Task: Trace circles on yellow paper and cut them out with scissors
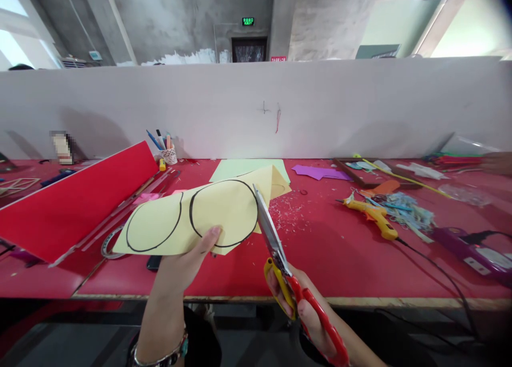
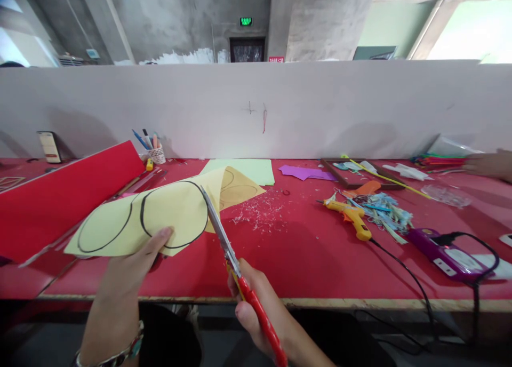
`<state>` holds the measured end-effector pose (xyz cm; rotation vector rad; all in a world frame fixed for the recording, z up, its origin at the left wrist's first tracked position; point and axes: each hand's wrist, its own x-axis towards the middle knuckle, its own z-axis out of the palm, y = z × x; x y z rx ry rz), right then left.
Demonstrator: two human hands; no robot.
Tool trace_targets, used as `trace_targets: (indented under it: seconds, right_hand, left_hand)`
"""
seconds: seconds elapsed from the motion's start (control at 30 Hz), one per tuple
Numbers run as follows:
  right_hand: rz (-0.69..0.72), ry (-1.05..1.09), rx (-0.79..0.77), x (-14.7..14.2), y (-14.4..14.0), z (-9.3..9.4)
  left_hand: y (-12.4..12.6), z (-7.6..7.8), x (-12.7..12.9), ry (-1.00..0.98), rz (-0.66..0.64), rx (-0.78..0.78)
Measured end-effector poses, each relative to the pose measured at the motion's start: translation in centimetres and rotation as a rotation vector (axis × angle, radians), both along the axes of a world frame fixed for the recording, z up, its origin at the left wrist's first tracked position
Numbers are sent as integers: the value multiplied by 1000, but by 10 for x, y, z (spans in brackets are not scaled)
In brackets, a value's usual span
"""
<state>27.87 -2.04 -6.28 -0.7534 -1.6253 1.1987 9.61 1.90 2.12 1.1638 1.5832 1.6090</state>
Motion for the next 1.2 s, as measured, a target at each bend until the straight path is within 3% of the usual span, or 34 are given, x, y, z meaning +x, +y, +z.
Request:
trace_targets:
  seconds: [0.57, 0.77, 1.0, 1.2]
  right_hand:
    - [8, 50, -7, -3, -2, 0]
    - [56, 36, -19, 0, 3, 4]
    - [83, -37, 45, 3, 2, 10]
    - [85, 2, 13, 4, -2, 8]
  left_hand:
    - [5, -6, -7, -4, -24, 32]
    - [10, -8, -21, 26, -106, 101]
    - [4, -9, -23, 56, -20, 93]
    - [8, -10, -28, 67, -144, 49]
